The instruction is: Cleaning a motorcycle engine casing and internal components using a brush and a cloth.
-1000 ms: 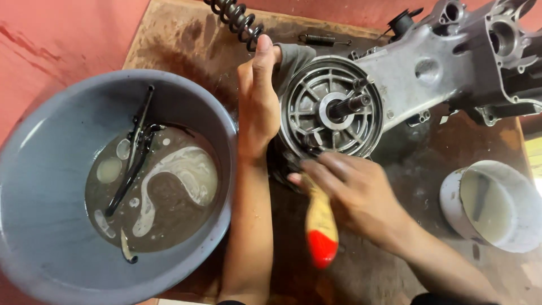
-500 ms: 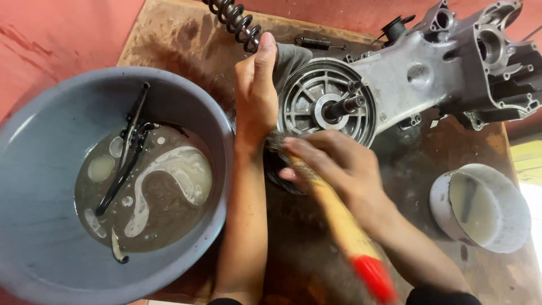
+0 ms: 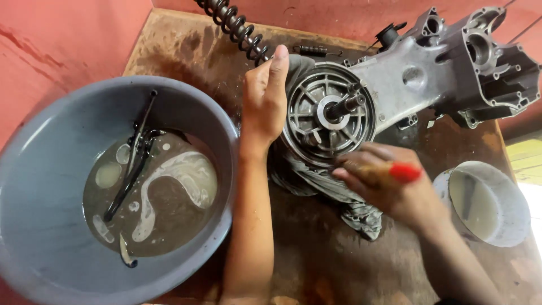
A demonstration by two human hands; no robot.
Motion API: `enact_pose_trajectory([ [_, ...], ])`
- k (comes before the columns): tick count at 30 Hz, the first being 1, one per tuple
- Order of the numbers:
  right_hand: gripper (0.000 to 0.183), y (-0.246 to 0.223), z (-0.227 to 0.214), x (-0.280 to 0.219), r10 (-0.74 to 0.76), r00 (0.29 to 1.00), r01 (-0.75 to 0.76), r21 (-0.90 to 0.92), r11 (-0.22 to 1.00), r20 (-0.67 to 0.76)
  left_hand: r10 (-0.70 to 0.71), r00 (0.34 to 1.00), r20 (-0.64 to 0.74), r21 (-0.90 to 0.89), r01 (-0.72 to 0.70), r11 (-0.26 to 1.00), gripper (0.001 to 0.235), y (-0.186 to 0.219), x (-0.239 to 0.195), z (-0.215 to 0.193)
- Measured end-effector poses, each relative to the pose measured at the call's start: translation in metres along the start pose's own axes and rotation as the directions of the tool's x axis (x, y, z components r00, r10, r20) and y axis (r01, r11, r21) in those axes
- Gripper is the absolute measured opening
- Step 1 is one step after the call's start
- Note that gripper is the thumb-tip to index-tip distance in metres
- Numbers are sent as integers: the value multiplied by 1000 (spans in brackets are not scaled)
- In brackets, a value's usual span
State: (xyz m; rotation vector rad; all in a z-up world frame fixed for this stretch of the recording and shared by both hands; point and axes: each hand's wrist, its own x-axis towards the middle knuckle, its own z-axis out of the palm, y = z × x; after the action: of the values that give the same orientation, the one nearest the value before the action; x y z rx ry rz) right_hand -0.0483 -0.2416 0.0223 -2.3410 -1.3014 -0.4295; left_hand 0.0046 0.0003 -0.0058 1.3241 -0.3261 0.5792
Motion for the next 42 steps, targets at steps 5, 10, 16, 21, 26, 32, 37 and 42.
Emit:
enact_pose_trajectory([
  [5, 30, -43, 22, 40, -159, 968, 178, 86, 980, -195, -9, 999, -35, 42, 11, 999, 61, 3, 4, -2],
  [10, 26, -55, 43, 40, -104, 956, 84, -83, 993, -274, -76, 988, -136, 254, 109, 961, 67, -10, 0, -8],
  [16, 20, -17, 16, 3, -85, 969, 84, -17, 996, -234, -94, 988, -125, 242, 123, 962, 66, -16, 0, -4],
  [21, 12, 40, 18, -10, 179, 916, -214, -62, 975, -360, -39, 991, -128, 353, 82, 932, 48, 11, -2, 3],
  [26, 21, 39, 31, 7, 203, 855, -268, -70, 961, -477, -32, 990, -139, 470, 94, 877, 52, 11, -5, 3],
  [32, 15, -16, 24, 13, 123, 926, -120, 31, 992, -358, -6, 979, -203, 476, 104, 873, 50, -2, -4, 15],
  [37, 8, 27, 26, 4, 21, 959, 48, 235, 971, -282, 97, 950, -297, 59, -83, 995, 43, -35, -28, 21],
  [42, 26, 76, 25, -19, 337, 822, -186, 343, 921, -458, 93, 848, -522, 81, -60, 995, 39, -2, -102, 38],
])
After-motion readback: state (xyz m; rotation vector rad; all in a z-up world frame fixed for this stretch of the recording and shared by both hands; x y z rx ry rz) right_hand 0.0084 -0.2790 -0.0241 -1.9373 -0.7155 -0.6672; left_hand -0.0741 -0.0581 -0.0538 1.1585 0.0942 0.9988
